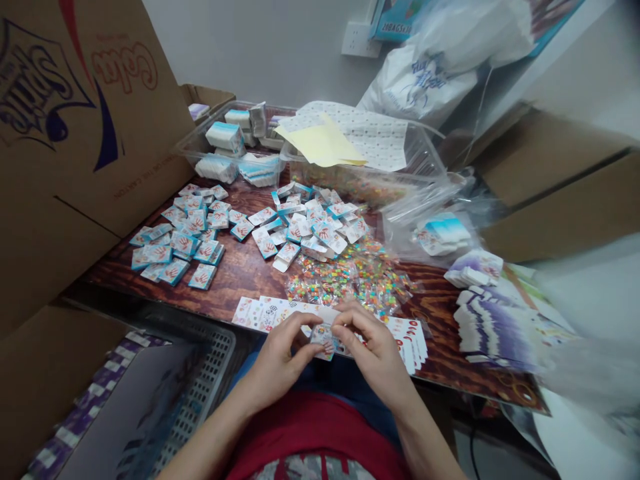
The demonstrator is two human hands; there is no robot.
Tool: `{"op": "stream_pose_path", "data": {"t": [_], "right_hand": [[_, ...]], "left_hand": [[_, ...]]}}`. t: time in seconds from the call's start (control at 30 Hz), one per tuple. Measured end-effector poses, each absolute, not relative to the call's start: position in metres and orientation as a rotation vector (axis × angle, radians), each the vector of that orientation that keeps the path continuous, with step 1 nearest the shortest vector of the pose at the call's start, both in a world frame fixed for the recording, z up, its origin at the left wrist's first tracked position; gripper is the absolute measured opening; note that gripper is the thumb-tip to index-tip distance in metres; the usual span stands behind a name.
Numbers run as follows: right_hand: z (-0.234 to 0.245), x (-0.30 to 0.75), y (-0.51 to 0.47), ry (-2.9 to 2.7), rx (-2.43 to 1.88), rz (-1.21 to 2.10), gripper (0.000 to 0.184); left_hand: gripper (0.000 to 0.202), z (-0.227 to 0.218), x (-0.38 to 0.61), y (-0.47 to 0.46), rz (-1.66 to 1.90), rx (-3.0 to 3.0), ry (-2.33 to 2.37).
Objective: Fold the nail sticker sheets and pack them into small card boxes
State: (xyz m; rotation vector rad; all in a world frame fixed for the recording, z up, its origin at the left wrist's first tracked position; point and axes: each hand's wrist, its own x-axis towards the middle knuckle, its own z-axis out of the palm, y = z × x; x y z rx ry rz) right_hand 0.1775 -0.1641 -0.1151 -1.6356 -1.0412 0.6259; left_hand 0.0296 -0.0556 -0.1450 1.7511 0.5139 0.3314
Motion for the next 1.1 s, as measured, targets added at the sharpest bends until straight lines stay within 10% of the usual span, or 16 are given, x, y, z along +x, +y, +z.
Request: {"op": "stream_pose_path", "data": {"t": [1.1], "right_hand": [[-0.151, 0.170, -0.167, -0.689, -1.559, 0.648, 0.018]], "left_hand": [[0.027, -0.147, 0.048, -0.061, 0.212, 1.348, 0.605]]}}
